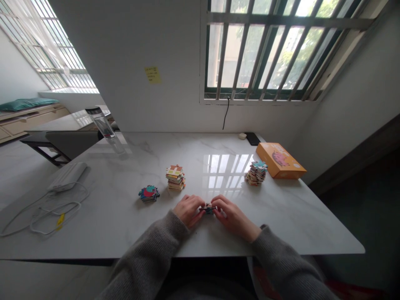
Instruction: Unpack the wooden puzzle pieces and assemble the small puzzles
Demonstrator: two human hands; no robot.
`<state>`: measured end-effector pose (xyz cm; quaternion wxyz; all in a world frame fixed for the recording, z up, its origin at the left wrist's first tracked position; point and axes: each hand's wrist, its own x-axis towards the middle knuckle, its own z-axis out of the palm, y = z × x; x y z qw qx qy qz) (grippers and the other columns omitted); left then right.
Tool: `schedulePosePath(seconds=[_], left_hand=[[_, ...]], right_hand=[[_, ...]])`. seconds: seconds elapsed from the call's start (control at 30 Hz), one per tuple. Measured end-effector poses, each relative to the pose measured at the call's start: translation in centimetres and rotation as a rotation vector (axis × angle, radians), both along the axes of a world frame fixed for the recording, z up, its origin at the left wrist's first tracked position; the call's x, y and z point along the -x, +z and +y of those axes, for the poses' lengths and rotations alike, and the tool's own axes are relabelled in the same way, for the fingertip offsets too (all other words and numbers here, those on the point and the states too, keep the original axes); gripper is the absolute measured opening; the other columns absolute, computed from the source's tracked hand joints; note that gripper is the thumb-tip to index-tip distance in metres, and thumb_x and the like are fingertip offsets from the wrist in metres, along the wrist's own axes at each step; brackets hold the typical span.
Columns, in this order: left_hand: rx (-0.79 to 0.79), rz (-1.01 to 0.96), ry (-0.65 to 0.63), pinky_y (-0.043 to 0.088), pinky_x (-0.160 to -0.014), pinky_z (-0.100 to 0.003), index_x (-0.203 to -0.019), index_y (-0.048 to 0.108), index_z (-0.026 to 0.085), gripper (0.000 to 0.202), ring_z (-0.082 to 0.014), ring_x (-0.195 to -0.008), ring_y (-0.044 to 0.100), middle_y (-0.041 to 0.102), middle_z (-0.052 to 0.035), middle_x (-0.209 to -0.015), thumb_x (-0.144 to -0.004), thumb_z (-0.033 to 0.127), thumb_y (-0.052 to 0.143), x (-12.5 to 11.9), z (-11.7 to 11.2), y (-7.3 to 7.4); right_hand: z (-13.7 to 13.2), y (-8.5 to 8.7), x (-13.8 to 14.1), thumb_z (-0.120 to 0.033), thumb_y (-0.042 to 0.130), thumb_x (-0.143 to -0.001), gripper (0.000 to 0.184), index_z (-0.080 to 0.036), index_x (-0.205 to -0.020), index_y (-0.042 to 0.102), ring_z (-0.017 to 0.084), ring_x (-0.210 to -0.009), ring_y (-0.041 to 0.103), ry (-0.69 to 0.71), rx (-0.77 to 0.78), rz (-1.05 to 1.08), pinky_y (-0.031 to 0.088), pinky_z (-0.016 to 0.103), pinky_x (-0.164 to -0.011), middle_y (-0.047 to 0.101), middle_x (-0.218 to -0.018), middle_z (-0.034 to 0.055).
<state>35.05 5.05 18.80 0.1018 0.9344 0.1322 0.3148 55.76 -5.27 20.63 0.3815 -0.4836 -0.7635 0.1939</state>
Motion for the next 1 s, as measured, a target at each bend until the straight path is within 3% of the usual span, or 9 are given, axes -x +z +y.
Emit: schedulePosePath(seconds=[0.17,0.3,0.4,0.8,1.0], left_hand=[[-0.006,0.004,-0.016,0.045,-0.072,-0.030,-0.094,0.053,0.021,0.003,-0.0169,-0.077,0.064,0.068,-0.0018,-0.085,-0.093,0.020,0.051,0.1,-0.1,0.5],[-0.009,-0.021,-0.030,0.046,-0.072,-0.029,-0.094,0.054,0.021,0.004,-0.0161,-0.076,0.065,0.069,-0.0013,-0.085,-0.092,0.018,0.053,0.1,-0.1,0.4],[0.008,-0.013,-0.039,0.046,-0.073,-0.029,-0.095,0.054,0.021,0.005,-0.0157,-0.076,0.066,0.069,-0.0011,-0.085,-0.092,0.017,0.053,0.1,-0.1,0.3],[0.056,0.004,-0.045,0.047,-0.074,-0.029,-0.095,0.054,0.021,0.005,-0.0150,-0.075,0.067,0.070,-0.0011,-0.084,-0.098,0.023,0.050,0.2,0.1,0.0],[0.043,0.015,-0.033,0.048,-0.072,-0.029,-0.094,0.054,0.021,0.006,-0.0155,-0.075,0.064,0.068,-0.0017,-0.085,-0.098,0.023,0.050,0.1,0.0,0.1]], right_hand=[[0.0,-0.3,0.0,-0.013,0.050,-0.095,0.014,-0.024,-0.101,0.056,0.012,-0.078,0.056,-0.015,0.003,0.029,0.048,0.026,-0.073,0.056,-0.108,0.0046],[-0.1,-0.9,-0.1,-0.017,0.058,-0.090,0.010,-0.023,-0.097,0.054,0.012,-0.068,0.050,-0.159,-0.049,0.012,0.045,0.027,-0.067,0.052,-0.089,0.0005],[-0.1,-1.0,-0.1,-0.017,0.058,-0.089,0.011,-0.023,-0.097,0.052,0.013,-0.067,0.049,-0.164,-0.020,-0.007,0.042,0.026,-0.064,0.050,-0.079,-0.0023],[-0.1,-0.8,0.1,-0.014,0.054,-0.090,0.012,-0.022,-0.098,0.055,0.013,-0.070,0.052,-0.107,0.012,0.009,0.043,0.025,-0.065,0.057,-0.084,0.0000],[0.1,-0.9,0.1,-0.010,0.057,-0.085,0.025,-0.023,-0.106,0.054,0.015,-0.073,0.053,-0.126,-0.033,0.018,0.047,0.028,-0.070,0.055,-0.086,0.0001]])
